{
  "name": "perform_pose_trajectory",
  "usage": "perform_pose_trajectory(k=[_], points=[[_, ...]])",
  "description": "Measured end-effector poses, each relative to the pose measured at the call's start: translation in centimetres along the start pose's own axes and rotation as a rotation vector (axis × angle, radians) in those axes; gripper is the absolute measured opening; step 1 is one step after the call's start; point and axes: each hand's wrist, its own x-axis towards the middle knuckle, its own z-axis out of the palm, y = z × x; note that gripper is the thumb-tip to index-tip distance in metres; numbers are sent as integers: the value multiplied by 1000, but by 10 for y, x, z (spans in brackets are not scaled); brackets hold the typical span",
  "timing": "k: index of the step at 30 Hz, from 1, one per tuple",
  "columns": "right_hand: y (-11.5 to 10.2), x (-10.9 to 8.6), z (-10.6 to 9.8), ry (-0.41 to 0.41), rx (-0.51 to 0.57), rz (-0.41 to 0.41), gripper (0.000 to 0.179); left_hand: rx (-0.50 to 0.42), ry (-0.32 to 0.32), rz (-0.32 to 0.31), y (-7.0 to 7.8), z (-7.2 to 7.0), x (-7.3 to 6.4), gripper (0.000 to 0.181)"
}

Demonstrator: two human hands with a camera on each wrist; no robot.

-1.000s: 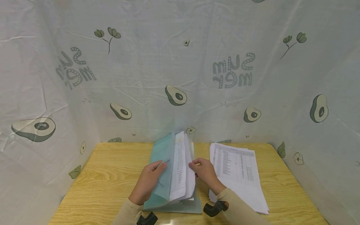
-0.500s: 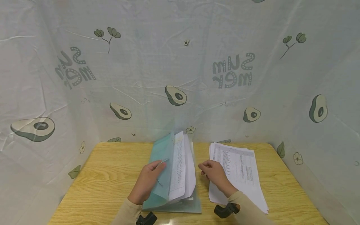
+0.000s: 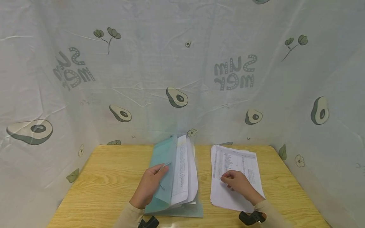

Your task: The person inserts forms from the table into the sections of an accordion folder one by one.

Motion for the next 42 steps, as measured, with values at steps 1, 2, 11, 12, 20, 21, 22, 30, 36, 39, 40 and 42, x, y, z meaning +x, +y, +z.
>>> perform_pose_trajectory(k=[1,2,11,12,20,21,22,30,36,39,40,42], points=[[4,0,-4,11,-15,8,17,-4,-4,-2,0,0,0,47],[7,0,-8,20,-29,14,17,-5,-8,-2,-1,0,0,47],[43,-2,-45,109,-165,43,21,6,-2,12,1,2,-2,47],[46,-2,-48,125,-184,41,22,9,1,9,1,2,-3,47],[62,-2,-74,188,-215,92,38,29,4,2,0,2,-2,48],[62,-3,-76,184,-208,109,41,30,4,4,0,2,-2,48],[63,-3,-77,179,-202,128,45,26,2,2,0,2,-2,48],[75,-2,-78,138,-215,223,68,23,-8,-3,0,0,-1,49],[80,1,-79,154,-254,224,69,23,-9,-1,-2,-1,0,49],[80,2,-78,160,-260,222,67,22,-13,8,-3,-1,0,49],[79,2,-78,158,-259,218,66,19,-14,10,-3,-1,0,49],[79,2,-76,161,-260,205,64,15,-18,14,-3,-1,0,49]])
